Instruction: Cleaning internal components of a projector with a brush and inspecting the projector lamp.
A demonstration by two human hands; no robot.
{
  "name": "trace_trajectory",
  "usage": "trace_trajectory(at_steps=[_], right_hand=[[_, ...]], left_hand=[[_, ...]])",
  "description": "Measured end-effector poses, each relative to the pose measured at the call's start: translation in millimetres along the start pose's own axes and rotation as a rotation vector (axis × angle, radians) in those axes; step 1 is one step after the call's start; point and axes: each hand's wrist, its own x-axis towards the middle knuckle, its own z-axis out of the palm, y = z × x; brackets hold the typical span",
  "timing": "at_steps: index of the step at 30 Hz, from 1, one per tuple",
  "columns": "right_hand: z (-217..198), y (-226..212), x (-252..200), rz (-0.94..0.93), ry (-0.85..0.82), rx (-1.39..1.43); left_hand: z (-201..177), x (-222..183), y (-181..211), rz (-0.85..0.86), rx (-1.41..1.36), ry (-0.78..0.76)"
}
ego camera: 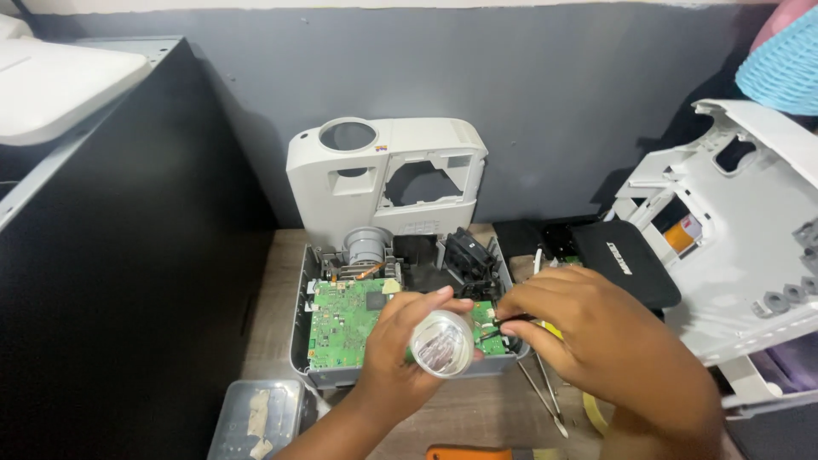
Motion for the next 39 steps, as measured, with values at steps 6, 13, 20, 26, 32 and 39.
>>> trace_trajectory(at_steps=[6, 13, 20, 26, 32, 39], right_hand=[[6.9, 2.2, 1.4, -0.043, 0.007, -0.015], [11.3, 4.7, 2.9, -0.040, 0.013, -0.005], [11.2, 3.2, 0.9, 0.006, -0.021, -0.003], [14.4, 6.8, 6.2, -0.045, -0.026, 0.016], [11.4, 7.8, 8.7, -0.060, -0.058, 0.011], [9.3, 5.0, 2.9, -0.062, -0.045, -0.005]], left_hand=[[-1.0, -5.3, -6.6, 0.033, 0.044, 0.006], [0.8, -12.0, -12.1, -0.004, 0.086, 0.005], [-0.4, -13.7, -13.6, 0.020, 0.104, -0.076], [-4.1, -11.5, -15.3, 0.010, 0.116, -0.077], [-2.6, -15.2, -24.0, 0.109, 0.262, -0.050], [-2.4, -17.6, -22.3, 0.131, 0.268, -0.058]])
